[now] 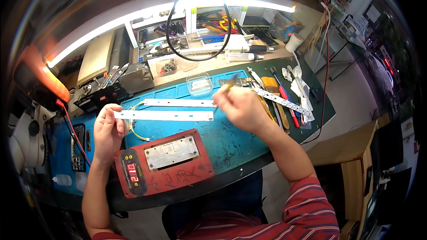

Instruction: The person handles LED strip segments on a workbench, using a soldering iron and tweezers to work on the contacts. The person repeatedly picks up, positions, and adjusts the strips while monitoring a digital temperature display.

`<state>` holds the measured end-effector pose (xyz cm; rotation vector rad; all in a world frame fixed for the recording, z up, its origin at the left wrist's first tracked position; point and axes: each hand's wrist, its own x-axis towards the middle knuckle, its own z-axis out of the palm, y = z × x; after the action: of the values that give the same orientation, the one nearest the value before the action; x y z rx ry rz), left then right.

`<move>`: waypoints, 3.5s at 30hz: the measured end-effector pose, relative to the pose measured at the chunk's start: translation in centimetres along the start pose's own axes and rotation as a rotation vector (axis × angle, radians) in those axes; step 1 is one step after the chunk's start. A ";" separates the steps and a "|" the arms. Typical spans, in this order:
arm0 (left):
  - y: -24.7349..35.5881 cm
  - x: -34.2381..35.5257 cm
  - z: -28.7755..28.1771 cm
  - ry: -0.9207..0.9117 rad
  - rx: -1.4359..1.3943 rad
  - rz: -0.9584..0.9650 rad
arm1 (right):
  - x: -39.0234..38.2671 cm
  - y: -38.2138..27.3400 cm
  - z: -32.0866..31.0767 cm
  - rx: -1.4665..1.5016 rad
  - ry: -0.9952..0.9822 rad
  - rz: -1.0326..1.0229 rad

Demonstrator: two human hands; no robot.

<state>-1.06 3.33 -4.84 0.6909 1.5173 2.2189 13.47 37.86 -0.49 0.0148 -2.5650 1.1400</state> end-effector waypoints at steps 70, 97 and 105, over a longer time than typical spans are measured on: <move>1.2 -0.6 0.6 -0.078 0.103 -0.210 | -1.3 -2.6 0.7 0.282 -0.147 -0.551; 2.0 -0.6 1.2 -0.076 0.243 -0.190 | -1.4 -2.7 0.7 0.290 -0.143 -0.559; 1.7 -0.6 1.0 -0.091 0.205 -0.177 | -1.7 -2.7 0.2 0.261 -0.165 -0.544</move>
<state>-0.07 3.11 -3.06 0.6784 1.7044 1.8958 15.38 35.68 0.86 0.8425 -2.2970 1.2686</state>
